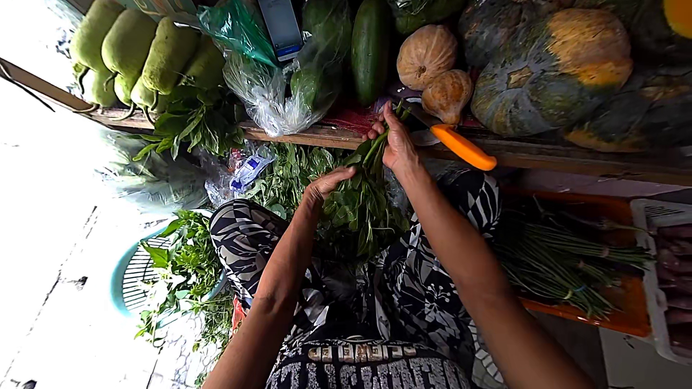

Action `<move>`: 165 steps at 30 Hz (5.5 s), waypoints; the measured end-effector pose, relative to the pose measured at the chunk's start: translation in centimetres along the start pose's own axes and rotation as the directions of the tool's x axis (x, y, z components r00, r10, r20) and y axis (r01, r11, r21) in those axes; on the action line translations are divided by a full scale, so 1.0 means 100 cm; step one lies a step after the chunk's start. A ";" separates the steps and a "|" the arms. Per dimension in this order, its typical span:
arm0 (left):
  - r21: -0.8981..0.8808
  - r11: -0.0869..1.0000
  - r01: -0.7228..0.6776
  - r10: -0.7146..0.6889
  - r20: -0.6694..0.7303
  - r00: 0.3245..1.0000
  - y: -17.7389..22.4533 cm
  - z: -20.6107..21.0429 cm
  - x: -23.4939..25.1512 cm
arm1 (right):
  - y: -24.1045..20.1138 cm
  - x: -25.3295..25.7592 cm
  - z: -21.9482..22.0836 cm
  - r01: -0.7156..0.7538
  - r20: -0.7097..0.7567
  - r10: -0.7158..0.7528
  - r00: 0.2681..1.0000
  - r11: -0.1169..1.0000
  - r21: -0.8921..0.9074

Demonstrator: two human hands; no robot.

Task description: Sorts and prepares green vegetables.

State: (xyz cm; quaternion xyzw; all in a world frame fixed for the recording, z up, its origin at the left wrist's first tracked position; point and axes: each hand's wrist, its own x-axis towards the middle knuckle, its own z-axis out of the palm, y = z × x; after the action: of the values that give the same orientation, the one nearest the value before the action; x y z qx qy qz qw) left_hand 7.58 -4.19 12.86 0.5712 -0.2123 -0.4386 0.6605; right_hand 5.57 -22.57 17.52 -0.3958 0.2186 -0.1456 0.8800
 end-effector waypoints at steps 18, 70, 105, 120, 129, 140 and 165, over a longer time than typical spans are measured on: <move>0.747 0.637 -0.190 0.485 -0.196 0.852 0.021 0.021 0.013 | 0.036 -0.022 0.014 0.193 0.069 -0.181 0.981 0.940 -0.280; 0.208 0.824 0.527 0.069 -0.960 0.272 -0.143 -0.064 0.033 | -0.060 -0.016 -0.021 0.583 0.077 -0.583 0.809 0.778 -0.234; -0.094 0.612 0.785 -0.330 -0.933 0.146 -0.148 -0.170 -0.009 | -0.037 -0.032 -0.001 0.534 0.253 -0.477 0.842 0.807 -0.252; 0.069 0.959 -0.274 0.138 -0.961 0.240 -0.034 -0.057 -0.018 | -0.003 -0.035 0.015 0.320 0.412 -0.036 0.911 0.691 -0.648; -0.213 0.872 -0.441 0.037 -0.870 0.492 0.011 0.004 -0.030 | 0.032 -0.025 0.003 0.209 0.355 0.084 0.931 0.676 -0.706; 0.745 0.664 0.066 0.552 -0.548 0.629 -0.005 0.001 -0.039 | 0.020 -0.020 0.002 0.074 0.191 0.065 0.979 0.768 -0.637; 0.192 0.980 -0.046 0.125 -0.425 0.896 0.016 -0.017 -0.039 | 0.022 -0.030 0.003 0.181 0.331 0.107 0.937 0.662 -0.727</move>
State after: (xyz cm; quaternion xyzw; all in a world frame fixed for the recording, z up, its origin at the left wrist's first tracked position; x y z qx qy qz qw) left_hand 7.41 -0.03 14.73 0.7013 -0.1225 -0.2496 0.6564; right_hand 3.28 -19.69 16.80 -0.7452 0.0927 0.0109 0.6603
